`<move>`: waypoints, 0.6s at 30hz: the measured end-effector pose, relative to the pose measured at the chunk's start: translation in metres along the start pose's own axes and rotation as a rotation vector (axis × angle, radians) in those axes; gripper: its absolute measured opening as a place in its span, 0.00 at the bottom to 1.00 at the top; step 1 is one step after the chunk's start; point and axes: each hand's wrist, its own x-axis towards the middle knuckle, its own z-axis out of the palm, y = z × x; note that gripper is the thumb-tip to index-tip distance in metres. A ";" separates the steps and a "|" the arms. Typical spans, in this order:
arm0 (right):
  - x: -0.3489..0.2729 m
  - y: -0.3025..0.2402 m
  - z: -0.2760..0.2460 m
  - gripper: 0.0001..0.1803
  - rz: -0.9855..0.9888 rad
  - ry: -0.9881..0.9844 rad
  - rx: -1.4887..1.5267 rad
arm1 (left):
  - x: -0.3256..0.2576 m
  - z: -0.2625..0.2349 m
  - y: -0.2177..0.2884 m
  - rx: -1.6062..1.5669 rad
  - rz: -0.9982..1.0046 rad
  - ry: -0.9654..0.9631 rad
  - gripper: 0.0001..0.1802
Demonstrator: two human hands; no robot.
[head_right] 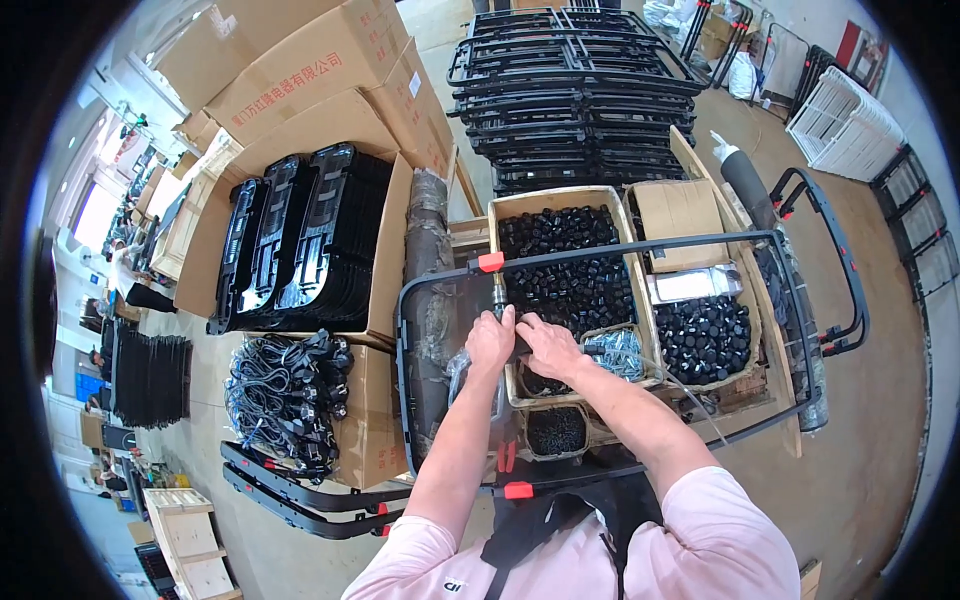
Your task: Assembling components, wiring, and housings for lawn mowers in a manufacturing facility.
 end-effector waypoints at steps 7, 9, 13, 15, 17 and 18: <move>-0.005 -0.001 0.006 0.28 0.003 0.002 0.029 | -0.006 0.004 -0.006 0.013 0.010 0.014 0.37; -0.007 0.002 0.007 0.30 0.017 0.000 0.038 | -0.006 0.005 -0.005 0.037 0.030 0.026 0.37; -0.010 0.003 0.009 0.29 0.012 0.010 0.041 | -0.008 0.007 -0.006 0.042 0.031 0.027 0.37; -0.012 0.004 0.013 0.30 -0.015 0.007 0.019 | -0.011 0.008 -0.007 0.045 0.027 0.034 0.37; -0.018 -0.001 0.011 0.30 -0.028 0.018 0.024 | -0.018 0.007 -0.010 0.046 0.019 0.045 0.37; -0.022 -0.004 0.010 0.31 -0.040 0.023 0.026 | -0.022 0.006 -0.012 0.049 0.017 0.045 0.37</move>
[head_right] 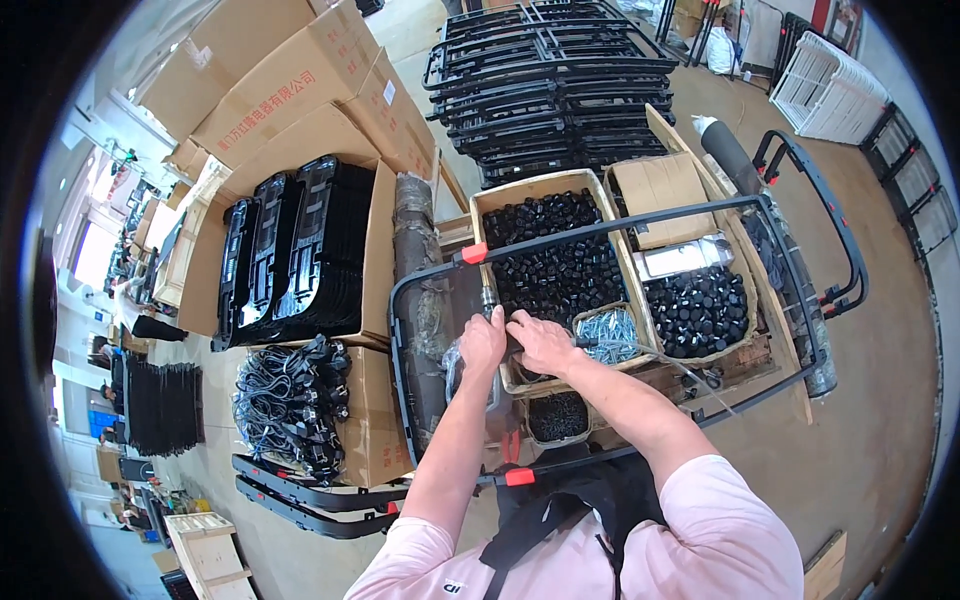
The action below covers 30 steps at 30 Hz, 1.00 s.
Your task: Assembling components, wiring, and housings for lawn mowers in a manufacturing facility.
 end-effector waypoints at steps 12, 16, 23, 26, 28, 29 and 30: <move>-0.168 -0.108 -0.056 0.38 -0.141 0.228 0.016 | -0.185 -0.061 -0.002 -0.926 -0.139 -0.200 0.31; -0.255 -0.133 -0.051 0.44 -0.052 0.088 0.041 | -0.295 -0.067 0.004 -0.676 -0.025 0.004 0.24; -0.379 -0.150 0.034 0.46 -0.130 -0.048 0.127 | -0.445 -0.012 -0.079 -0.642 -0.102 0.081 0.23; -0.398 -0.161 0.056 0.47 -0.122 -0.212 0.155 | -0.474 0.004 -0.112 -0.731 -0.237 0.045 0.24; -0.402 -0.169 0.064 0.45 -0.104 -0.294 0.156 | -0.480 0.016 -0.130 -0.781 -0.290 0.031 0.24; -0.401 -0.172 0.069 0.45 -0.108 -0.288 0.151 | -0.480 0.020 -0.138 -0.830 -0.344 0.010 0.25; -0.397 -0.175 0.074 0.45 -0.094 -0.315 0.126 | -0.476 0.024 -0.146 -0.834 -0.335 0.013 0.25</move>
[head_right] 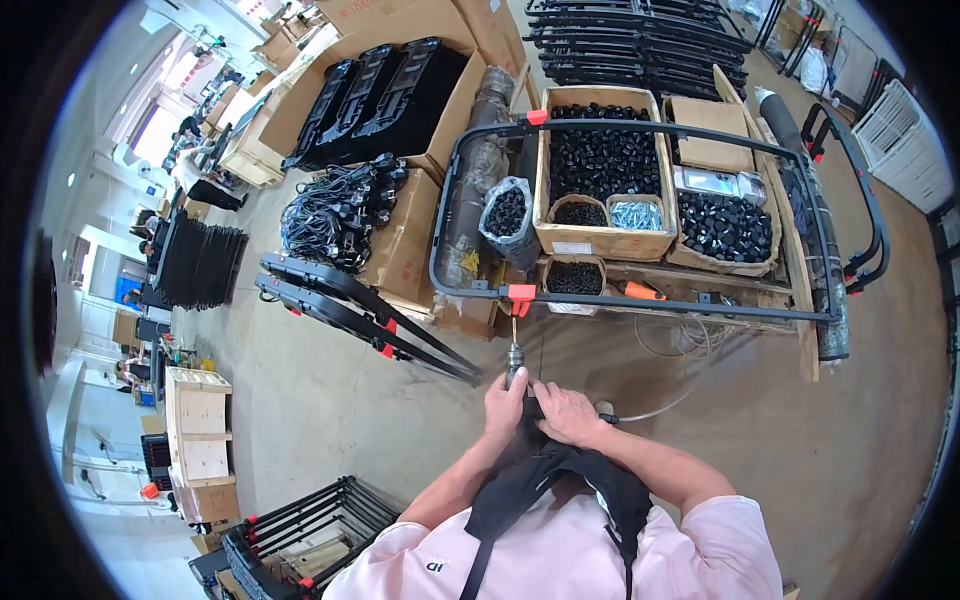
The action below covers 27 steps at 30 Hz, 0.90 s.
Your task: Assembling components, wiring, and housings for lawn mowers in a manufacturing facility.
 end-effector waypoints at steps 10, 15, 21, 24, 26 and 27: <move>0.044 -0.013 0.026 0.44 0.096 0.094 -0.079 | 0.046 -0.024 0.008 0.036 -0.005 -0.054 0.29; 0.053 -0.019 0.026 0.41 0.129 0.133 -0.085 | 0.053 -0.031 0.022 0.062 0.029 -0.078 0.29; 0.058 -0.025 0.022 0.36 0.215 0.043 -0.082 | 0.058 -0.035 0.025 0.095 -0.010 -0.117 0.30; 0.062 -0.030 0.023 0.37 0.206 0.073 -0.079 | 0.066 -0.038 0.021 0.146 0.000 -0.113 0.30; 0.064 -0.027 0.023 0.37 0.223 0.053 -0.073 | 0.067 -0.038 0.027 0.183 0.009 -0.124 0.30; 0.064 -0.026 0.023 0.37 0.228 0.056 -0.072 | 0.066 -0.037 0.030 0.190 0.006 -0.139 0.31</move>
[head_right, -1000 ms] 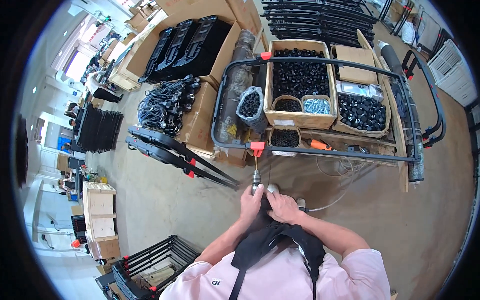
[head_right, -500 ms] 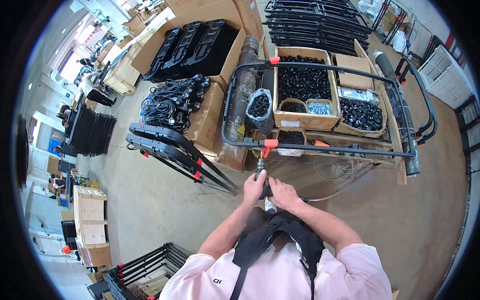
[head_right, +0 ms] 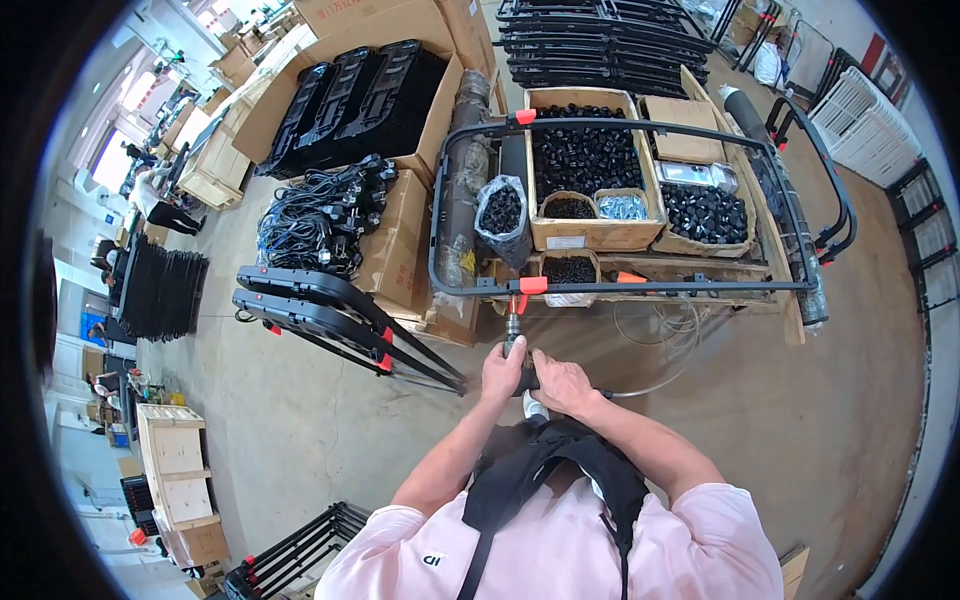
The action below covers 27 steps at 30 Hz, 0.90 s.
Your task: Assembling components, wiring, and housings for lawn mowers in a manufacturing facility.
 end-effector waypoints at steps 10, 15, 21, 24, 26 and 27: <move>0.008 0.004 0.003 0.43 -0.011 0.047 -0.004 | 0.017 0.003 -0.007 0.027 -0.014 -0.031 0.32; 0.009 0.005 -0.003 0.40 0.008 0.041 0.019 | 0.018 0.004 0.002 0.049 -0.018 -0.045 0.33; 0.009 0.003 -0.001 0.28 -0.106 0.043 -0.055 | 0.019 0.006 -0.003 0.045 -0.014 -0.030 0.34; 0.005 0.001 -0.001 0.27 -0.094 0.046 -0.038 | 0.018 0.006 -0.009 0.020 -0.032 -0.040 0.34; 0.004 -0.002 -0.002 0.27 -0.115 0.041 -0.032 | 0.019 0.007 -0.016 0.006 -0.036 -0.033 0.34; 0.003 -0.003 -0.002 0.27 -0.120 0.040 -0.032 | 0.019 0.007 -0.020 -0.010 -0.029 -0.035 0.34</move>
